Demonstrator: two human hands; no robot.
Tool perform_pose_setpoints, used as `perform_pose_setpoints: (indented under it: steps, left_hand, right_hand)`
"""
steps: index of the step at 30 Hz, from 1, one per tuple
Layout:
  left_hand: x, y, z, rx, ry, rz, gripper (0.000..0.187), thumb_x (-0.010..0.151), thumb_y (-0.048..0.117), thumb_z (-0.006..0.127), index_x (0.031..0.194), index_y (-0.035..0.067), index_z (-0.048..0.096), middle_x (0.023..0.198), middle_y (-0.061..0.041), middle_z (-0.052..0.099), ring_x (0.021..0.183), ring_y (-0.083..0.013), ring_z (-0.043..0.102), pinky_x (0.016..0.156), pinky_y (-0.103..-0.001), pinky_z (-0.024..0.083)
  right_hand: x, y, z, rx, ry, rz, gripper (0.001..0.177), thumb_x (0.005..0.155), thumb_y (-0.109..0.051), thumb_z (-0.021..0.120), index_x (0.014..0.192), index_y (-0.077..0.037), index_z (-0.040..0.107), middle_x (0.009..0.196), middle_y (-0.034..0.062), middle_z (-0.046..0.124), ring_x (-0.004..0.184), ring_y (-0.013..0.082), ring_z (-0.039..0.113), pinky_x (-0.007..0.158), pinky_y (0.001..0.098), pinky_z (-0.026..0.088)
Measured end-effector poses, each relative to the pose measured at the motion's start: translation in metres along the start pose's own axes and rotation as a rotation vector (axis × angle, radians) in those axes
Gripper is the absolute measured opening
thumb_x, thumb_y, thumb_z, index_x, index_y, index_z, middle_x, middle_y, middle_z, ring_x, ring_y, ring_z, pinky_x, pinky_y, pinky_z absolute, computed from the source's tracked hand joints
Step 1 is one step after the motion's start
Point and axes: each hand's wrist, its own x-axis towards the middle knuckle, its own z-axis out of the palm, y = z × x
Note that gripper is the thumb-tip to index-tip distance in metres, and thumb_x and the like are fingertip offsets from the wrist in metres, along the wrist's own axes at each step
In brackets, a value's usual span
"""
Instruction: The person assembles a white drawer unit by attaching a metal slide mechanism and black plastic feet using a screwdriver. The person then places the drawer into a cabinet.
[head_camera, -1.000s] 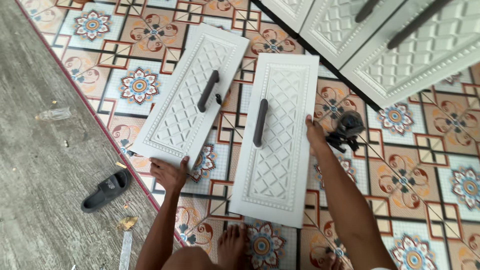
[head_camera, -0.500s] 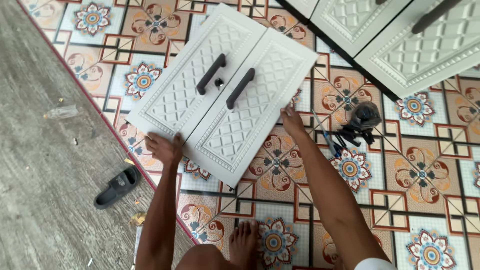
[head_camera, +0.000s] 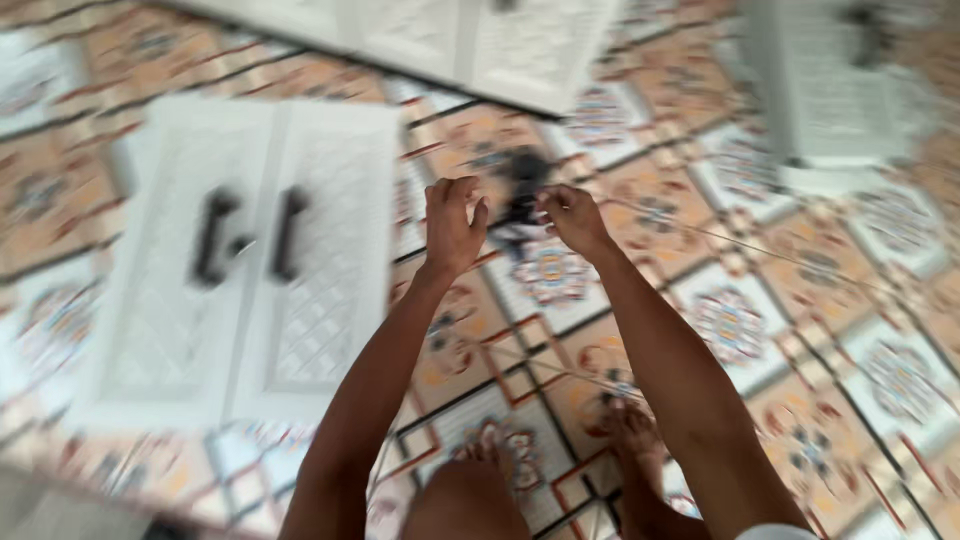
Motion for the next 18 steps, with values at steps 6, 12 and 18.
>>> perform_pose_setpoints:
  steps: [6,12,18]
  left_hand:
    - [0.058,0.098,0.122,-0.245,-0.178,0.259,0.019,0.09,0.011,0.07,0.108,0.005,0.067,0.098,-0.016,0.061,0.101,-0.0361,0.056,0.089,-0.049,0.047]
    - [0.107,0.191,0.207,-0.27,-0.367,0.387,0.01,0.09,0.012,0.069,0.098,0.006,0.068,0.098,-0.015,0.064,0.099,-0.0359,0.059,0.09,-0.049,0.048]
    - [0.139,0.239,0.271,-0.15,-0.388,0.526,0.014,0.085,0.015,0.072,0.096,0.007,0.069,0.103,-0.019,0.064,0.103,-0.0402,0.059,0.093,-0.048,0.048]
  right_hand:
    - [-0.037,-0.047,-0.159,0.027,0.303,-0.008,0.016,0.098,-0.012,0.064,0.111,-0.004,0.07,0.092,0.0053,0.073,0.074,0.0137,0.07,0.062,0.0304,0.059]
    - [-0.093,-0.114,-0.31,-0.175,0.427,0.176,0.021,0.099,-0.012,0.064,0.117,-0.004,0.069,0.097,0.0089,0.073,0.077,0.0178,0.071,0.066,0.0332,0.06]
    - [-0.115,-0.115,-0.435,-0.237,0.538,0.233,0.024,0.102,-0.022,0.063,0.118,-0.005,0.069,0.103,0.0098,0.074,0.083,0.0182,0.073,0.069,0.0347,0.06]
